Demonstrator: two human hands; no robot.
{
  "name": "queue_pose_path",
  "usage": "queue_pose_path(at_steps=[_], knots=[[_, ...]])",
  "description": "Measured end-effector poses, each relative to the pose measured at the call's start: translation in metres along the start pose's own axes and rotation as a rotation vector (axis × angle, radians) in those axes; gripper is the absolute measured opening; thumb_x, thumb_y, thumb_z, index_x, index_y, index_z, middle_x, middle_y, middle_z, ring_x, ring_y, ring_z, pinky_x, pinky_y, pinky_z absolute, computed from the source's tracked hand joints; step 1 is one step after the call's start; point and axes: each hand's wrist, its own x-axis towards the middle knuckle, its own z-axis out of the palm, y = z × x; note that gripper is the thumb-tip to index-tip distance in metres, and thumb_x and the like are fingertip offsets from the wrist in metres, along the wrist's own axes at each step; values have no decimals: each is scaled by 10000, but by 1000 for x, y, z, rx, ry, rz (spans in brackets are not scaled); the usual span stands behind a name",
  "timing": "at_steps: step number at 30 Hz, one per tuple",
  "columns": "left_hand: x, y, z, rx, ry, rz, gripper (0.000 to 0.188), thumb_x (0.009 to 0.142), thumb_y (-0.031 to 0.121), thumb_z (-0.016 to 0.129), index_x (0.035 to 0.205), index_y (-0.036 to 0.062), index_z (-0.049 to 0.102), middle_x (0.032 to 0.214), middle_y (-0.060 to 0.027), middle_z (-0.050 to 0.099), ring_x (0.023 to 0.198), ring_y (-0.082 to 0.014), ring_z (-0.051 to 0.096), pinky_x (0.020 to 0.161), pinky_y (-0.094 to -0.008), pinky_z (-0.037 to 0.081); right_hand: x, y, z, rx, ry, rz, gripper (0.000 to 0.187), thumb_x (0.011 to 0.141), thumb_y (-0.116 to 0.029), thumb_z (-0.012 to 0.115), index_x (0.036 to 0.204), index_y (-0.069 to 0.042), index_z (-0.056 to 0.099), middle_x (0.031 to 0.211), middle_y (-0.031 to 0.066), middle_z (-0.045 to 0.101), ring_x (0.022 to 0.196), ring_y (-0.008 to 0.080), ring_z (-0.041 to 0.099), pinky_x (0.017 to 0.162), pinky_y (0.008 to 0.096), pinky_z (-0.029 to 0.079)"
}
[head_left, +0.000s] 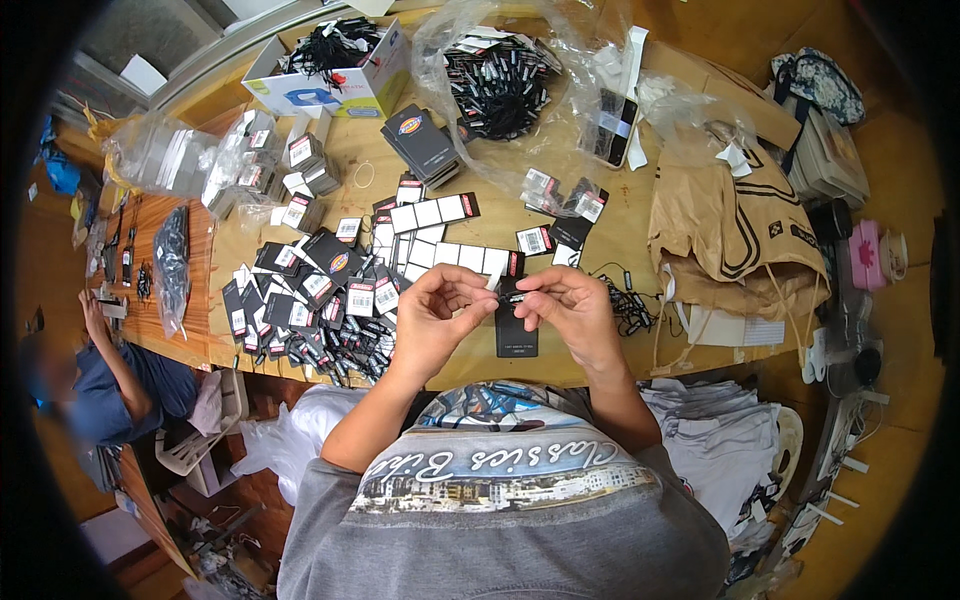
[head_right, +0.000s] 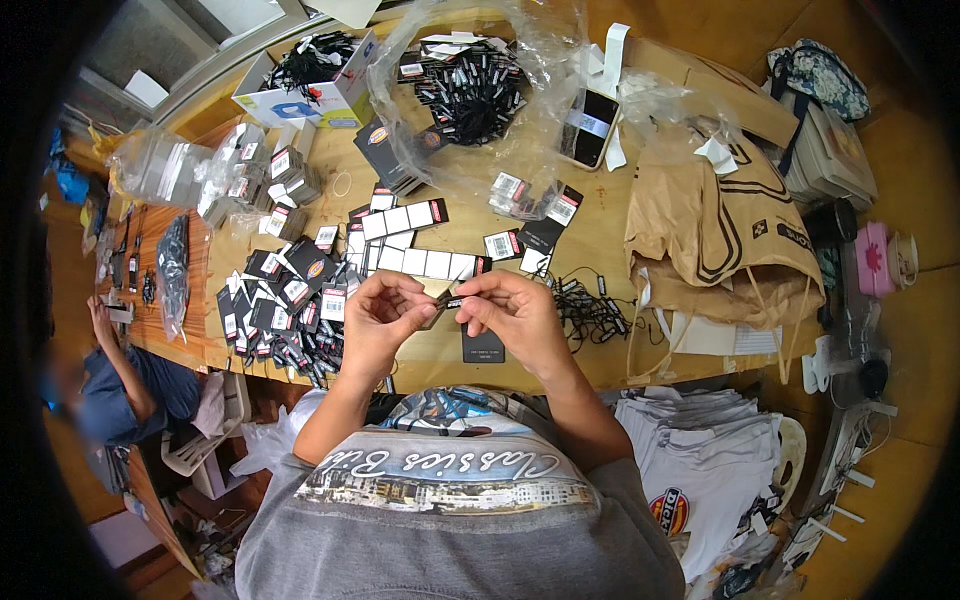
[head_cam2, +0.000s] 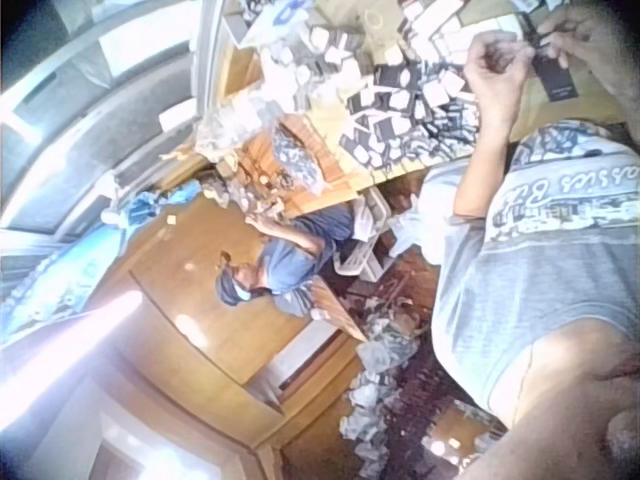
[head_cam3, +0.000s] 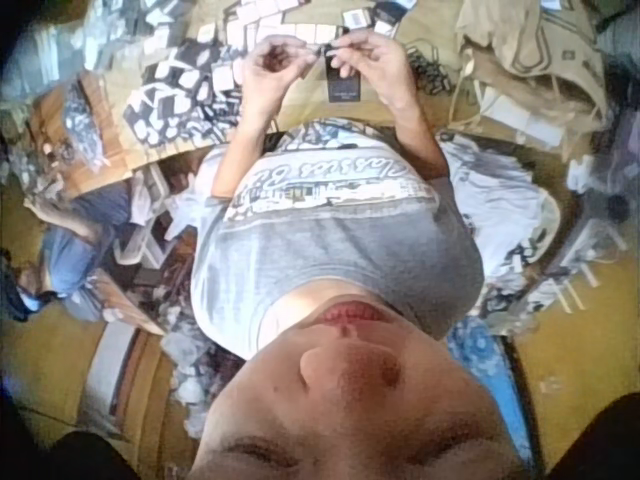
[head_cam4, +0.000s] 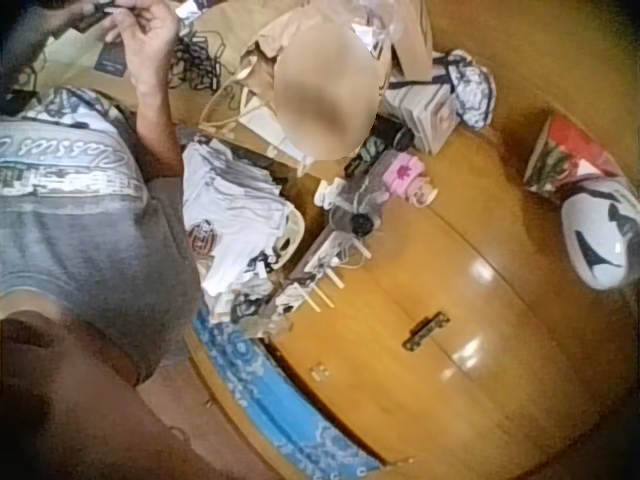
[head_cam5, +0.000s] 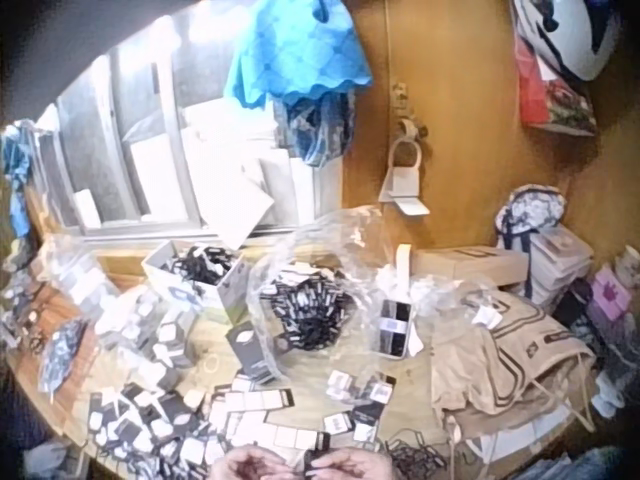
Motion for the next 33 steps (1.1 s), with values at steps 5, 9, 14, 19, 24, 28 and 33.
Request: queue_pose_path(at_steps=[5, 9, 14, 19, 24, 28, 33], knots=[[-1, 1, 2, 51, -17, 35, 234, 672, -98, 609, 870, -36, 501, 781, -87, 565, 735, -124, 560, 681, -218, 466, -1, -1, 1, -10, -4, -26, 121, 794, -7, 520, 904, 37, 544, 724, 84, 582, 587, 79, 523, 544, 172, 424], [-2, -1, 1, 90, -24, 81, 233, 671, -103, 606, 874, -40, 509, 799, -77, 561, 746, -118, 565, 692, -223, 463, -2, 0, 1, -50, -5, -40, 123, 792, -6, 522, 906, 34, 544, 724, 78, 583, 586, 72, 521, 545, 168, 422], [-4, 1, 1, 235, -70, 132, 239, 675, -98, 603, 894, -47, 520, 797, -65, 566, 736, -102, 565, 684, -216, 460, -3, 1, 0, -112, -26, -45, 126, 786, -3, 527, 906, 30, 547, 721, 70, 585, 587, 66, 523, 543, 166, 422], [-3, 5, 2, 279, -111, 99, 287, 665, -115, 601, 931, -49, 516, 772, -52, 565, 720, -99, 564, 676, -203, 459, -5, 2, 0, -121, -58, -44, 120, 777, -2, 540, 891, 32, 554, 716, 70, 584, 590, 68, 529, 541, 172, 427], [11, 2, -9, -34, -153, -5, 386, 743, 101, 597, 1070, -12, 425, 850, -75, 537, 853, -145, 524, 767, -264, 418, -6, 0, 7, -123, -70, -34, 98, 767, 2, 553, 860, 31, 566, 704, 70, 586, 596, 81, 541, 535, 180, 432], [28, -4, -2, -336, -62, -6, 420, 869, 353, 385, 1137, 33, 348, 929, -80, 504, 922, -147, 454, 819, -293, 335, -8, 4, 27, -377, -105, -125, 87, 752, 16, 566, 837, 33, 570, 693, 70, 584, 590, 88, 547, 520, 191, 439], [28, -9, 9, -371, 38, -4, 423, 888, 399, 292, 1103, 42, 359, 880, -66, 499, 864, -121, 445, 779, -267, 337, -9, 4, 41, -587, -114, -244, 90, 738, 19, 575, 826, 36, 575, 707, 72, 602, 595, 91, 573, 517, 191, 444]])
